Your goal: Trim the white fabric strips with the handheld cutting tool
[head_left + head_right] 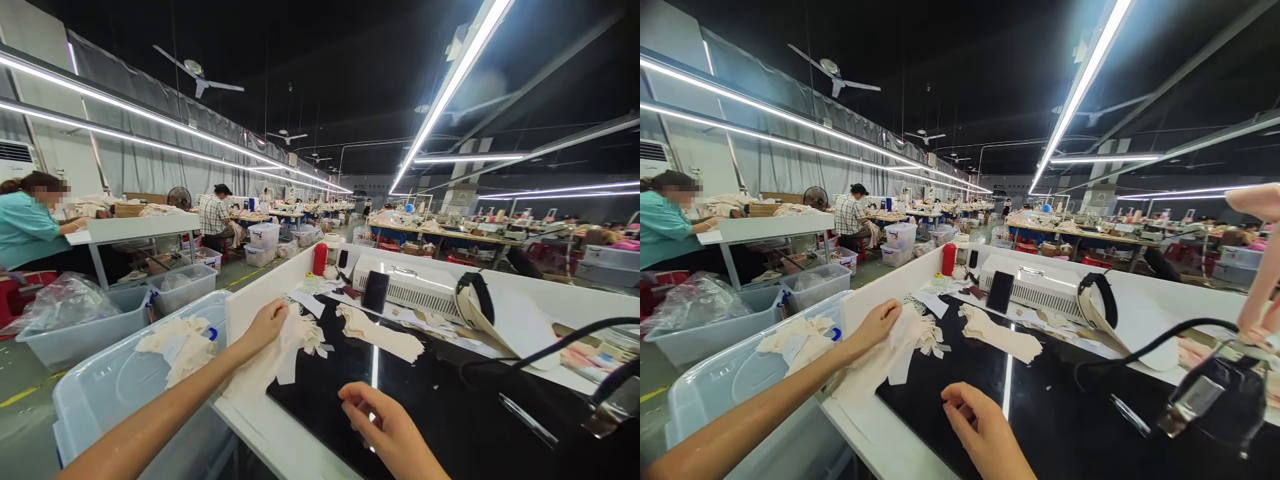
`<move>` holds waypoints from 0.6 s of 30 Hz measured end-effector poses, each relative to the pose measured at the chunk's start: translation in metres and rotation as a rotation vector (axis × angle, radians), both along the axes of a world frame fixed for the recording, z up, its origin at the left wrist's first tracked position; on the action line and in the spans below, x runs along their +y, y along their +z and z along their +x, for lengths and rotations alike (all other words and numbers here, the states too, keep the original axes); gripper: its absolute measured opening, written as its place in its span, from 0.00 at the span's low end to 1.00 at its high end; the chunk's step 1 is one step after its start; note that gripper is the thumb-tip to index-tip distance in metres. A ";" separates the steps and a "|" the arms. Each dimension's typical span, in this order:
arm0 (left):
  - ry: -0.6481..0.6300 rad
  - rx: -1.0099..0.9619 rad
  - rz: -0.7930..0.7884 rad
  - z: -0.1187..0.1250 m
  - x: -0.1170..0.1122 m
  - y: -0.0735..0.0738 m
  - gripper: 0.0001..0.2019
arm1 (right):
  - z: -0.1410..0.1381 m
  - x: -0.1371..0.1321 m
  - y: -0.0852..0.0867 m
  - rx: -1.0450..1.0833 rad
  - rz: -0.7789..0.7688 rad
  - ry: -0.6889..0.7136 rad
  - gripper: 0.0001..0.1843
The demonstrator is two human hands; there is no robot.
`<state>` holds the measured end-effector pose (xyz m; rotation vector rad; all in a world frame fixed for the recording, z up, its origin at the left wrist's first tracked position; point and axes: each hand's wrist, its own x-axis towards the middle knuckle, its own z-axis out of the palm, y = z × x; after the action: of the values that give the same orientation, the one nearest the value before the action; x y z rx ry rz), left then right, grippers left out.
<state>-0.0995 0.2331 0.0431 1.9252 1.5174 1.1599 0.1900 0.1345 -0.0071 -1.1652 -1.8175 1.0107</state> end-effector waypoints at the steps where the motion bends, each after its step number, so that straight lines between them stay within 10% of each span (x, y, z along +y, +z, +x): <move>1: -0.034 -0.016 -0.002 0.007 -0.010 0.003 0.14 | -0.004 0.003 -0.001 0.056 -0.021 -0.010 0.18; 9: -0.318 -0.155 -0.150 0.065 -0.074 0.010 0.23 | -0.032 0.011 -0.001 0.454 -0.177 0.095 0.40; 18: -0.407 -0.191 -0.311 0.097 -0.069 0.009 0.21 | -0.017 -0.001 -0.004 0.469 -0.422 0.317 0.36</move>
<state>-0.0021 0.1644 0.0517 1.7466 1.0678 0.8436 0.1727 0.1338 -0.0107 -0.7813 -1.4699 1.7516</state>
